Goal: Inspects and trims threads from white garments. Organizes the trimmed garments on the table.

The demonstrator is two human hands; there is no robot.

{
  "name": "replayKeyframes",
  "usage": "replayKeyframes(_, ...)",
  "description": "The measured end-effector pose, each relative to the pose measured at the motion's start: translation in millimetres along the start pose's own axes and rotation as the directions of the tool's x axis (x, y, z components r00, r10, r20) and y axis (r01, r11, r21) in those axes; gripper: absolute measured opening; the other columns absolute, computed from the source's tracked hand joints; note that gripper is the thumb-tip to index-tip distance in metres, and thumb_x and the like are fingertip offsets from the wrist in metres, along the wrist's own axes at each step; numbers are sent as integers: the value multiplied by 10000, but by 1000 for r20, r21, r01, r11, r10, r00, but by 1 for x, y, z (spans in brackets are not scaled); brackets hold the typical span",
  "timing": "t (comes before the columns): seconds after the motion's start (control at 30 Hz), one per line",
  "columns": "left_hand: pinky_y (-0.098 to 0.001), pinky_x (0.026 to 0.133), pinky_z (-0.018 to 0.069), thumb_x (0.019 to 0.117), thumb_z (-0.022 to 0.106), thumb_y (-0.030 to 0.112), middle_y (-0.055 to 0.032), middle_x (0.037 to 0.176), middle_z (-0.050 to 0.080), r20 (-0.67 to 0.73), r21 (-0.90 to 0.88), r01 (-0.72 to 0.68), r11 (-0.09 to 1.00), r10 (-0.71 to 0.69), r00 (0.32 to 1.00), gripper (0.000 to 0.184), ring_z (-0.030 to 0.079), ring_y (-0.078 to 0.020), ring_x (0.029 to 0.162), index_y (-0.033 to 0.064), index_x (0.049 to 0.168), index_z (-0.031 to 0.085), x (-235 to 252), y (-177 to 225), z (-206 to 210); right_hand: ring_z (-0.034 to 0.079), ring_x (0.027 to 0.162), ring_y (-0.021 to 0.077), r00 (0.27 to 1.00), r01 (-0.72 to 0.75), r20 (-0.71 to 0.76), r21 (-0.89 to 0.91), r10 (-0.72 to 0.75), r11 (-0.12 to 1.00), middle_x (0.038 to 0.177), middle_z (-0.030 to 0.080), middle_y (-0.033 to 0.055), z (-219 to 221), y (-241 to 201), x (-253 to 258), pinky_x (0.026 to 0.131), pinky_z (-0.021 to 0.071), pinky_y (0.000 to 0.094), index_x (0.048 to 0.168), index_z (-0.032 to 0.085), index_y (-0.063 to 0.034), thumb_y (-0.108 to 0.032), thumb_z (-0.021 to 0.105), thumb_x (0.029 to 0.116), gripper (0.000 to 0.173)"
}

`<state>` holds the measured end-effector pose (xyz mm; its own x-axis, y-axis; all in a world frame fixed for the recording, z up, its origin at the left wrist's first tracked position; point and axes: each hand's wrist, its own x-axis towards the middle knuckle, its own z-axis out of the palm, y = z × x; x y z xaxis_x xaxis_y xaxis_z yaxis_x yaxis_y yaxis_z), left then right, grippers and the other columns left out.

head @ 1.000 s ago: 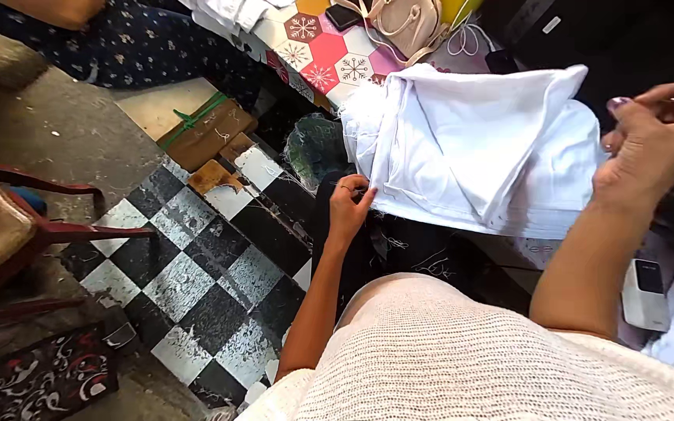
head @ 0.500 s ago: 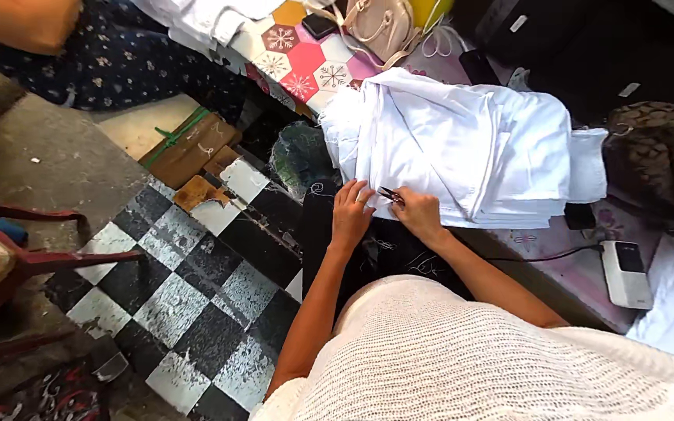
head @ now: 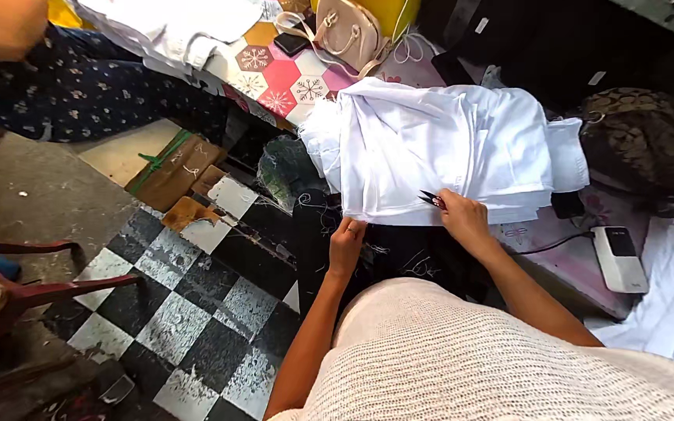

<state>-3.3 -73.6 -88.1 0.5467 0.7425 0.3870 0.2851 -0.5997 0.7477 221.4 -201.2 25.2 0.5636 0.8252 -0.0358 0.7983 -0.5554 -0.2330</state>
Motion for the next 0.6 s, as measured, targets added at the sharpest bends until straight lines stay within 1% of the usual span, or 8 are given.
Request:
replayKeyframes(0.07,-491,895,568,942,649,21,-231,969,727,322,80,262,962,-274,906,142,721,-355,933,-73,960,754,-14,7,-23,671,986,519,949,-124,294,29,110,992,1008,700,298,-15,2,1,813,471,715,1164,672,14,-81,617,981,214)
replayKeyframes(0.13,-556,999,502,981,635,88,-232,1107,721,501,224,400,889,-457,735,196,681,-383,1097,-43,1067,754,-3,31,-47,667,930,468,927,-165,363,152,100,974,945,687,267,-25,0,1,812,485,681,1133,672,16,-124,657,994,198)
replayKeyframes(0.17,-578,995,498,986,649,133,-225,1145,716,507,257,407,877,-480,716,215,668,-390,1130,-19,1096,755,6,45,-54,661,853,418,937,-150,343,239,61,959,892,675,234,-27,-2,1,776,504,641,1102,675,17,-128,671,993,181)
replayKeyframes(0.33,-531,856,566,953,723,206,-232,1104,665,188,116,188,975,-208,960,258,666,-386,1028,-38,1038,730,38,52,-12,515,608,170,941,-105,325,556,-99,825,749,575,89,-5,-31,14,593,463,374,1066,671,-11,-219,507,1090,266)
replayKeyframes(0.4,-554,888,554,951,699,115,-262,1135,641,296,190,193,963,-243,924,188,644,-418,1079,-68,989,719,42,40,2,458,563,134,910,-206,407,615,-82,761,720,520,61,8,-33,15,555,432,322,1106,649,-12,-290,442,1114,347)
replayKeyframes(0.5,-601,944,509,981,647,115,-274,1202,627,486,328,359,874,-482,729,198,597,-440,1176,-62,1016,727,46,45,-12,397,528,75,869,-376,495,655,3,656,666,433,-12,5,-25,11,530,385,246,1106,639,-40,-350,415,1117,383)
replayKeyframes(0.53,-587,938,506,994,647,157,-265,1163,638,453,284,390,876,-481,751,232,609,-427,1145,-60,1008,729,43,48,-16,375,506,47,851,-431,525,678,19,595,641,400,-46,3,-21,9,511,370,214,1092,632,-55,-368,381,1122,403)
replayKeyframes(0.6,-537,881,544,981,687,221,-240,1068,655,286,126,353,927,-375,882,282,654,-392,1020,-57,982,730,37,49,-9,362,471,25,813,-518,582,720,4,462,587,373,-85,1,-19,7,492,367,189,1044,621,-79,-400,278,1132,478)
